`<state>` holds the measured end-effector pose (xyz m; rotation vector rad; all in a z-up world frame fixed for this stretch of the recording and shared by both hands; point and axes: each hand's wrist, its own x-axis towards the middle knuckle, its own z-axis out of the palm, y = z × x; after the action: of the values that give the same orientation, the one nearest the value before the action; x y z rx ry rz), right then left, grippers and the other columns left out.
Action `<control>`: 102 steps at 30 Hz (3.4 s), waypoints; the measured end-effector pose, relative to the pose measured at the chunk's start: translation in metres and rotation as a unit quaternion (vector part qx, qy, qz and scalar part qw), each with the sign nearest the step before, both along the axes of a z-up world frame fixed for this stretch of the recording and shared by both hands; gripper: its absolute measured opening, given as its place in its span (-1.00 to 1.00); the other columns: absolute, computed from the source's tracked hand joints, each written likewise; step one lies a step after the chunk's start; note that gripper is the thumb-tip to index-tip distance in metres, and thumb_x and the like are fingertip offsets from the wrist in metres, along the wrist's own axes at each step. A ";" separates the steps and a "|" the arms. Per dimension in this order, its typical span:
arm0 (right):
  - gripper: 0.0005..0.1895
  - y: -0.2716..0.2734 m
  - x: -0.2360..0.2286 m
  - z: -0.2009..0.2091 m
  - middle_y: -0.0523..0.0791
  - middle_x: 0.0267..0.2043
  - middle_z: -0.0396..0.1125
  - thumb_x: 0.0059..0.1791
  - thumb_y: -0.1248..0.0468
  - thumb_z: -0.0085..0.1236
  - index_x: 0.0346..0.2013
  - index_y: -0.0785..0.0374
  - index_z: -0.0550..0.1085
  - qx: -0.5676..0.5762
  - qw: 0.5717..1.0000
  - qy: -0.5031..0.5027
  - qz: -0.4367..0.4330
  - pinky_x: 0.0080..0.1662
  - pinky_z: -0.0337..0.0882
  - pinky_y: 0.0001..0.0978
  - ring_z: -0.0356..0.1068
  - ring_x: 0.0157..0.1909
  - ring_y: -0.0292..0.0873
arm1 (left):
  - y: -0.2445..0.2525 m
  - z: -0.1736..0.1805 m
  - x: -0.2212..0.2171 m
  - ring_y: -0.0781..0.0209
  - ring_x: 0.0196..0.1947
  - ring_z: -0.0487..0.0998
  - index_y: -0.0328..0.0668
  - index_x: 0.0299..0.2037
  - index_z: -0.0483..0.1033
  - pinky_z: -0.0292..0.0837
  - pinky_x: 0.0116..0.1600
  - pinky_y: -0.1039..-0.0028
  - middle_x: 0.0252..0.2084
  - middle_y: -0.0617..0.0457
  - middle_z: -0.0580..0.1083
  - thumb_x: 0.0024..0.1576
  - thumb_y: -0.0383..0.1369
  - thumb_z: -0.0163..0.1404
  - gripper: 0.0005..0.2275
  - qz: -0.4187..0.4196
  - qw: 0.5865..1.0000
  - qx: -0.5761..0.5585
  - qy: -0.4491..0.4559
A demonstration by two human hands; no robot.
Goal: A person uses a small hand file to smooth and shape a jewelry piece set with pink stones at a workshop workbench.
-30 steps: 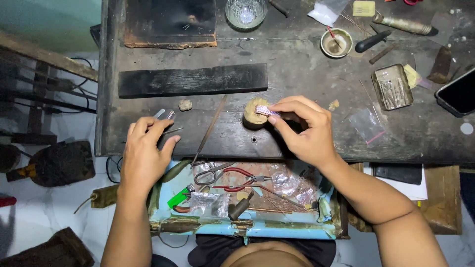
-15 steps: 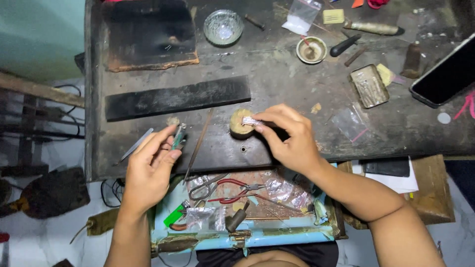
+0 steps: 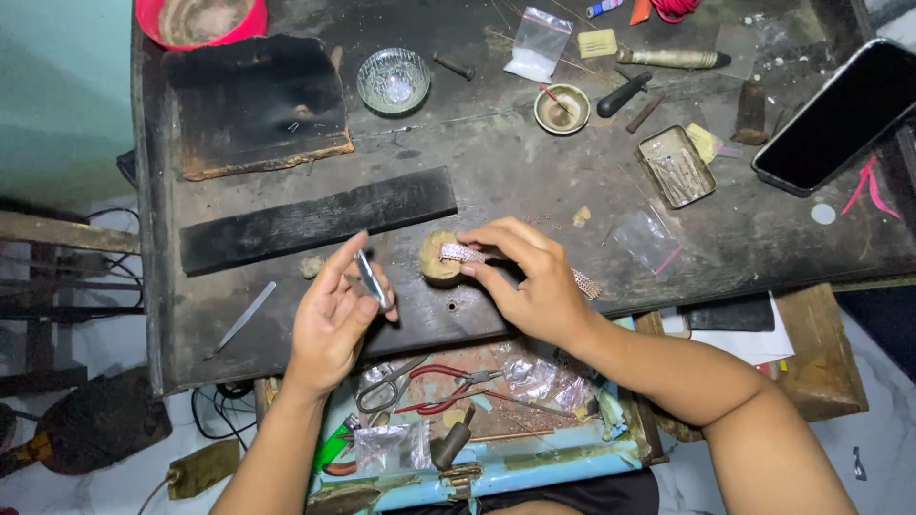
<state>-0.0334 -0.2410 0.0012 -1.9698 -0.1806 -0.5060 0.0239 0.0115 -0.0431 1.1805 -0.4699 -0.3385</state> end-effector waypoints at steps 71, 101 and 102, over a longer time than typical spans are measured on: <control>-0.82 -0.004 0.003 -0.006 0.01 -0.20 0.45 -0.01 0.35 0.32 -0.11 0.23 0.61 -0.032 0.999 -0.011 0.007 -0.01 0.48 -0.06 0.52 -0.10 0.14 | -0.029 -0.015 -0.036 0.16 -0.54 0.54 -0.52 0.37 0.25 0.49 -0.58 0.53 -0.25 -0.25 0.47 0.30 -0.42 -0.02 -0.54 0.201 0.977 0.065 -0.013; -0.84 -0.005 0.005 -0.008 -0.03 -0.22 0.43 0.05 0.36 0.25 -0.07 0.22 0.63 -0.040 0.999 -0.018 0.016 -0.01 0.48 -0.14 0.50 -0.10 0.05 | -0.052 0.046 -0.003 -0.31 0.10 0.63 -0.62 0.06 0.35 0.68 0.14 0.13 0.04 -0.43 0.52 0.16 -0.69 0.10 -0.71 0.141 0.972 0.046 -0.182; -0.84 -0.005 0.006 -0.008 -0.03 -0.22 0.43 0.05 0.36 0.24 -0.08 0.21 0.63 -0.048 0.999 -0.015 0.017 -0.02 0.48 -0.12 0.50 -0.10 0.05 | -0.055 0.046 0.001 -0.34 0.11 0.62 -0.62 0.03 0.35 0.68 0.15 0.11 0.05 -0.43 0.50 0.18 -0.68 0.09 -0.74 0.138 0.970 0.036 -0.195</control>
<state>-0.0276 -0.2461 -0.0069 -2.0488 -0.2610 -0.5137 0.0245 -0.0431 0.0027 1.3697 -0.6278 0.1225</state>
